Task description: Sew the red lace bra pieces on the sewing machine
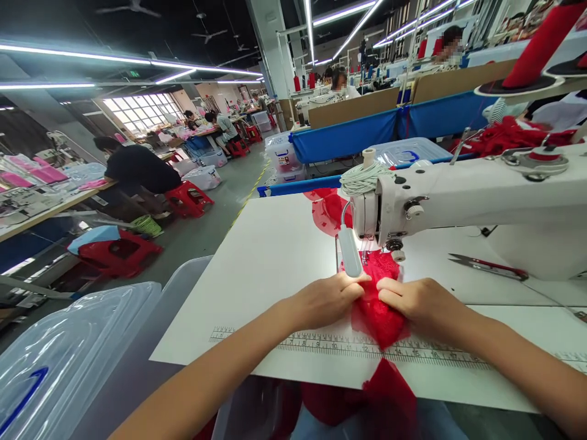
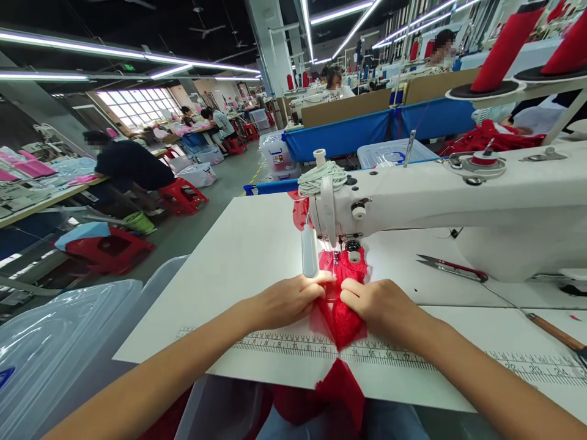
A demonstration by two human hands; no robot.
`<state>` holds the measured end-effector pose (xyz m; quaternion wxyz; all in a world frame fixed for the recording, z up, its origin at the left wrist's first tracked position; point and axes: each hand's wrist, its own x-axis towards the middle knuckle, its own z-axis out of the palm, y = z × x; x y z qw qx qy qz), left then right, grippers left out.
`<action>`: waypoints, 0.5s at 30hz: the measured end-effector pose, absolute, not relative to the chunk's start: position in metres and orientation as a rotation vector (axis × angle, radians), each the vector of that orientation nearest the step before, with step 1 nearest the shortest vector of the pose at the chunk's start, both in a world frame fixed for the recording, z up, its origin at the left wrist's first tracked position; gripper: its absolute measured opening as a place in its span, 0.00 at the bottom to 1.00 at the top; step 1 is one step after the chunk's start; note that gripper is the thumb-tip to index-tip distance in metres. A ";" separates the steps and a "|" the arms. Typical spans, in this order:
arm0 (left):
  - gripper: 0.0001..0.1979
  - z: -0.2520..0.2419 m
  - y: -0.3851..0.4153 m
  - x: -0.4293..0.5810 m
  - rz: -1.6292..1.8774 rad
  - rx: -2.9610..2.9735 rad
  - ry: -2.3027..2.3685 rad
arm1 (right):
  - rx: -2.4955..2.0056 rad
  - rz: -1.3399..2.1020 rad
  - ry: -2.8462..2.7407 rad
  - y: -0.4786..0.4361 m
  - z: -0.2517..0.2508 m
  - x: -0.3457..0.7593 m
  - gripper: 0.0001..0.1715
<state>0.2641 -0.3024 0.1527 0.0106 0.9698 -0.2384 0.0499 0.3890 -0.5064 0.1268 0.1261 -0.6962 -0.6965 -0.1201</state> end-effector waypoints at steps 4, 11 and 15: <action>0.10 0.160 -0.302 0.274 0.058 2.946 -0.605 | -1.929 -0.235 -1.898 -0.500 0.121 0.391 0.13; 0.12 0.150 -0.296 0.295 0.018 2.633 -0.526 | -1.844 0.091 -1.395 -0.500 0.113 0.388 0.10; 0.08 0.145 -0.295 0.309 0.056 2.301 -0.256 | -1.784 0.232 -1.086 -0.499 0.120 0.398 0.09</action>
